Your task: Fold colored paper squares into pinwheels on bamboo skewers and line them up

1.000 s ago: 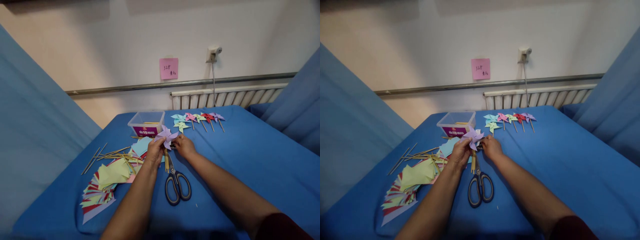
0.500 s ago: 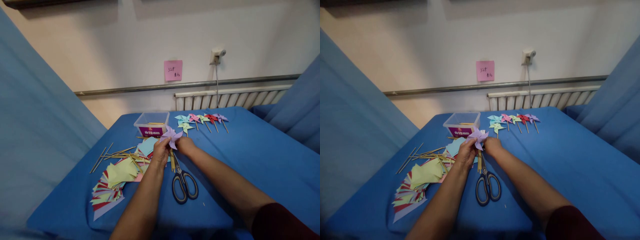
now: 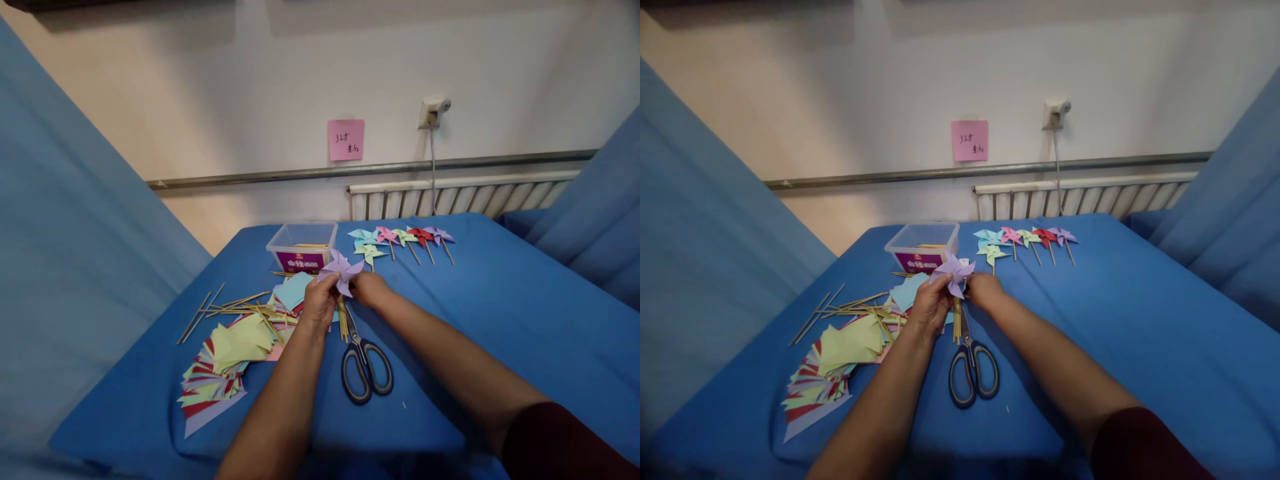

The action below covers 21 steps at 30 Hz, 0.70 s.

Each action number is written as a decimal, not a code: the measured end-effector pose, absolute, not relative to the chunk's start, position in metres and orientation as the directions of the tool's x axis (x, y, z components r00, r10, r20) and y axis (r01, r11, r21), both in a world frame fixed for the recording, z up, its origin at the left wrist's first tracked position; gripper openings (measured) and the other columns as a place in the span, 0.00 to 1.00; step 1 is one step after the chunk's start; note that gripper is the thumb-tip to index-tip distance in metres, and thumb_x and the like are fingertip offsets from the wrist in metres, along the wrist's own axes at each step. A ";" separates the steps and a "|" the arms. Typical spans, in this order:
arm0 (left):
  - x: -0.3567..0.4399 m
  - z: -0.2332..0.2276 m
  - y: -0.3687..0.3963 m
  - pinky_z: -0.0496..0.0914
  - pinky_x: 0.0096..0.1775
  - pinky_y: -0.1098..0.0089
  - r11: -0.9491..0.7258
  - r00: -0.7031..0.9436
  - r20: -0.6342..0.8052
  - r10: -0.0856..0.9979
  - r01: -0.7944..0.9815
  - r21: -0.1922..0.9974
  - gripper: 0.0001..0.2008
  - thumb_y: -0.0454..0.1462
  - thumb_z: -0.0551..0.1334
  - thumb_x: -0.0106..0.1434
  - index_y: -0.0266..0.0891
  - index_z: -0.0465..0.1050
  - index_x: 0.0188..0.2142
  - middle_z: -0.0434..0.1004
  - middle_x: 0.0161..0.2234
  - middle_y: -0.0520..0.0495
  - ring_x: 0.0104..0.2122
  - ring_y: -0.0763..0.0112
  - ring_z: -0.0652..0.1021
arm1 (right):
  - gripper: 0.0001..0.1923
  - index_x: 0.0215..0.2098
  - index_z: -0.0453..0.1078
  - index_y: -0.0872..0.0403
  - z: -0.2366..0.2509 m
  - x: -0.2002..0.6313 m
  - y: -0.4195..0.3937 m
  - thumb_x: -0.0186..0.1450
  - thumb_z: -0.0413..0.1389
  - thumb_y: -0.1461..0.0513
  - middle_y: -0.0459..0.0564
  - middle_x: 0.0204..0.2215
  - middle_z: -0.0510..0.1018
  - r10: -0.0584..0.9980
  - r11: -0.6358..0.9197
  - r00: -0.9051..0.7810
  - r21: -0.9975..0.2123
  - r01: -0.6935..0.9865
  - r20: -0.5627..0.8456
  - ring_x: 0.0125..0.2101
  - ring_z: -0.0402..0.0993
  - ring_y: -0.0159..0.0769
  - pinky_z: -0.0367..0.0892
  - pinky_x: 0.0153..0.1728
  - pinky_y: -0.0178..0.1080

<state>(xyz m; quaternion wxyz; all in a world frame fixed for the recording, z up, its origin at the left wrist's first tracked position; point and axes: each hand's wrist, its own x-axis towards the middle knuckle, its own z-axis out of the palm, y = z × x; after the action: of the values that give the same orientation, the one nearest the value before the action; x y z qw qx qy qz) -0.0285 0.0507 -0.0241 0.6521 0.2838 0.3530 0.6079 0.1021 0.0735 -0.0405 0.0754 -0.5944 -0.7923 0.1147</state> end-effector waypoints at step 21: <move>-0.028 -0.023 0.049 0.72 0.33 0.71 0.113 0.019 -0.126 0.992 -0.591 0.799 0.16 0.33 0.73 0.41 0.33 0.78 0.32 0.80 0.27 0.47 0.26 0.70 0.77 | 0.18 0.49 0.75 0.57 -0.039 0.096 0.079 0.62 0.53 0.66 0.60 0.47 0.79 0.930 0.350 -0.364 -0.184 0.918 -0.047 0.47 0.76 0.49 0.67 0.46 0.41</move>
<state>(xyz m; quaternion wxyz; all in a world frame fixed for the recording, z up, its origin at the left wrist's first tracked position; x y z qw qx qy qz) -0.0279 0.0487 -0.0233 0.6558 0.2819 0.3555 0.6034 0.0956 0.0790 -0.0391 0.0327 -0.5628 -0.8210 0.0898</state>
